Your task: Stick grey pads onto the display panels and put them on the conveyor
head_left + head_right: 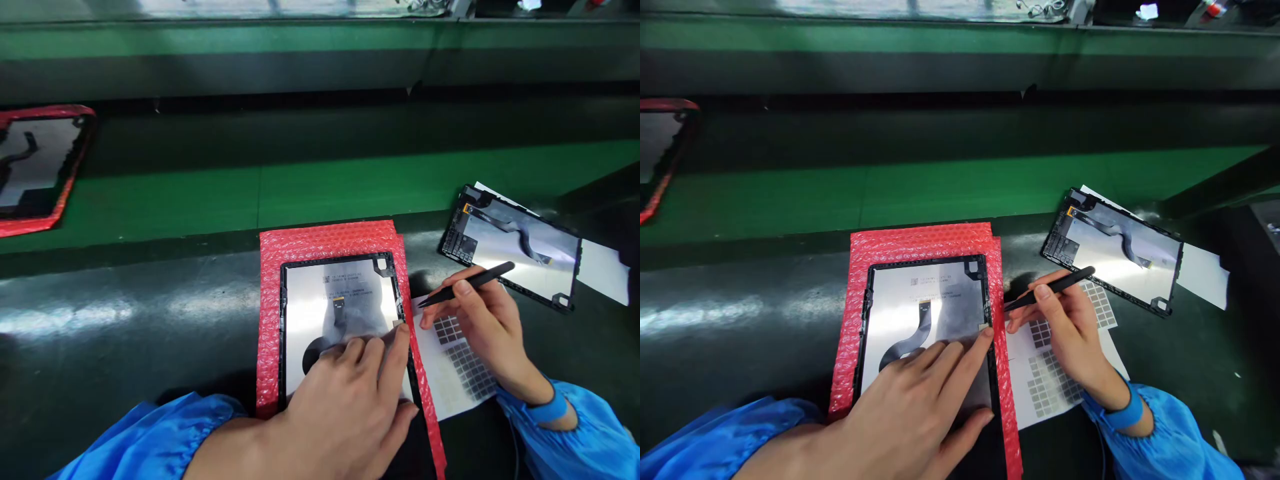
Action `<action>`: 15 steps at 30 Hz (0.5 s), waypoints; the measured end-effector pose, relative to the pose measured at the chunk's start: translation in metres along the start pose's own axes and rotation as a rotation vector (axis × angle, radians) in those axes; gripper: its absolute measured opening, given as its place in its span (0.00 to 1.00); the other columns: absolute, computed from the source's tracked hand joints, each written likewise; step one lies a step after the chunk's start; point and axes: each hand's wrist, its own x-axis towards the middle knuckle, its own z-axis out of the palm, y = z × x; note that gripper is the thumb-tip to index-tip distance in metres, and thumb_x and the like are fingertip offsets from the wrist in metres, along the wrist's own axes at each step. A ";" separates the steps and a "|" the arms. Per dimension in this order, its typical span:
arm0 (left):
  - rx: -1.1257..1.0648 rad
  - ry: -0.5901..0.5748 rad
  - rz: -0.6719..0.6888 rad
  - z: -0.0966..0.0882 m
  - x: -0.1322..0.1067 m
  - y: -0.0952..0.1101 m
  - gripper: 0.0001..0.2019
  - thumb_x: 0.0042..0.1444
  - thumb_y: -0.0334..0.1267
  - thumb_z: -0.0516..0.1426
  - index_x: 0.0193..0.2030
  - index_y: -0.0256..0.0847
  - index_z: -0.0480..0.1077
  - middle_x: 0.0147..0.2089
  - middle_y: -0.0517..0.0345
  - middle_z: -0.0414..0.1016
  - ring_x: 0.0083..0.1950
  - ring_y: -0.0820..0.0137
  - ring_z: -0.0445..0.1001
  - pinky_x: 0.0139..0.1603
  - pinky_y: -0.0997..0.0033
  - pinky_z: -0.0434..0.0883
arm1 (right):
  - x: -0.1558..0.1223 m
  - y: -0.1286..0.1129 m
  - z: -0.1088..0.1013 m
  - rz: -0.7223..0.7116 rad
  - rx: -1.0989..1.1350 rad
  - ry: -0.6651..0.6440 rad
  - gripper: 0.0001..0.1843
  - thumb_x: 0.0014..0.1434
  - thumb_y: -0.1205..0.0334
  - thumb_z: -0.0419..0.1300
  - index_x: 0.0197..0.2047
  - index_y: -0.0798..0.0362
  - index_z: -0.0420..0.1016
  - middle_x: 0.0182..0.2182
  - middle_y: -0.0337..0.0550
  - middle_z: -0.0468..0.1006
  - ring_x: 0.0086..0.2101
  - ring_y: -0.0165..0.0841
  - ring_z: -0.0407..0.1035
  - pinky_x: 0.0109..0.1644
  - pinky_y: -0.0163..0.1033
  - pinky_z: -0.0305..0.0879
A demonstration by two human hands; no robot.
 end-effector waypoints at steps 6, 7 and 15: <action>0.072 0.197 0.010 0.001 -0.001 -0.002 0.34 0.67 0.44 0.56 0.71 0.18 0.59 0.49 0.36 0.81 0.41 0.54 0.81 0.35 0.57 0.81 | -0.030 -0.005 -0.043 -0.006 -0.093 -0.045 0.14 0.67 0.46 0.68 0.41 0.47 0.77 0.25 0.42 0.84 0.20 0.40 0.79 0.23 0.43 0.78; 0.088 0.233 0.019 0.002 -0.001 -0.002 0.33 0.66 0.43 0.56 0.70 0.17 0.61 0.49 0.36 0.81 0.40 0.54 0.81 0.35 0.58 0.81 | -0.039 -0.003 -0.049 0.016 -0.117 -0.065 0.13 0.68 0.47 0.68 0.40 0.47 0.78 0.25 0.43 0.84 0.21 0.40 0.79 0.23 0.43 0.78; 0.114 0.256 0.023 0.002 0.000 -0.003 0.31 0.68 0.44 0.55 0.68 0.18 0.62 0.45 0.41 0.82 0.37 0.58 0.80 0.33 0.61 0.79 | -0.072 0.023 -0.069 0.077 -0.379 -0.255 0.13 0.74 0.51 0.61 0.41 0.49 0.80 0.28 0.44 0.83 0.27 0.37 0.80 0.31 0.40 0.79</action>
